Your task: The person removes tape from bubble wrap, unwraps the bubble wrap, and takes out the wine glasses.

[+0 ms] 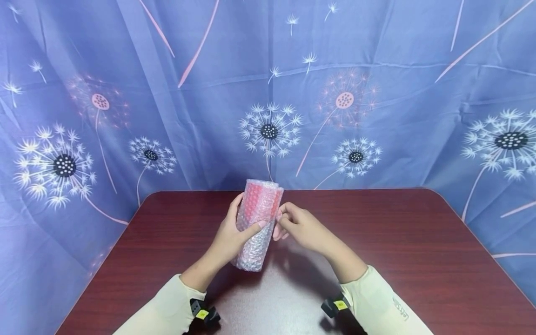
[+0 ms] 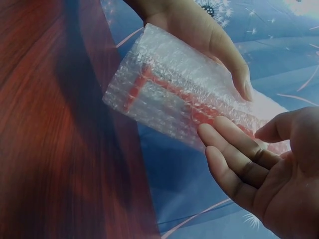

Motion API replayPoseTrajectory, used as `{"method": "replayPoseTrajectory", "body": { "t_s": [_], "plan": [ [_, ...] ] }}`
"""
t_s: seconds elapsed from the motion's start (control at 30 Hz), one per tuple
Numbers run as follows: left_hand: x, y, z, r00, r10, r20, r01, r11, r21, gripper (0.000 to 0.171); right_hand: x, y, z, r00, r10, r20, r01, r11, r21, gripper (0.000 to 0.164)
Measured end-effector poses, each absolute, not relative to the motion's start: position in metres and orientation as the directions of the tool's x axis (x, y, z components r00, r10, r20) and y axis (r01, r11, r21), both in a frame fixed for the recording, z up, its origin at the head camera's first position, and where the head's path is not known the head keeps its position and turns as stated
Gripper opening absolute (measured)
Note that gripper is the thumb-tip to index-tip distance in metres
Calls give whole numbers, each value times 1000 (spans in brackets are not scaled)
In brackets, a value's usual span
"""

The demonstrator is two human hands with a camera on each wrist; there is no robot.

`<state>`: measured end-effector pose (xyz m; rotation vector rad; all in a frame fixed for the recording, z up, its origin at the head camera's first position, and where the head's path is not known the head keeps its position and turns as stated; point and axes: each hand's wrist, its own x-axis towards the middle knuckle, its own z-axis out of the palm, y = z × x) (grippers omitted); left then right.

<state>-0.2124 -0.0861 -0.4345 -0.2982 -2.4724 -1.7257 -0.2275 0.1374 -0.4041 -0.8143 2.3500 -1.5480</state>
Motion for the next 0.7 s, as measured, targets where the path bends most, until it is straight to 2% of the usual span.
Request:
{"method": "replayPoseTrajectory", "body": {
  "t_s": [0.4, 0.7],
  "plan": [
    [-213, -85, -436, -965, 54, 256, 260, 316, 913, 93, -225, 136, -403, -801, -585, 129, -323, 240, -916, 22],
    [-213, -85, -437, -968, 15, 252, 242, 347, 906, 94, -222, 136, -401, -794, -598, 107, -287, 214, -934, 23]
  ]
}}
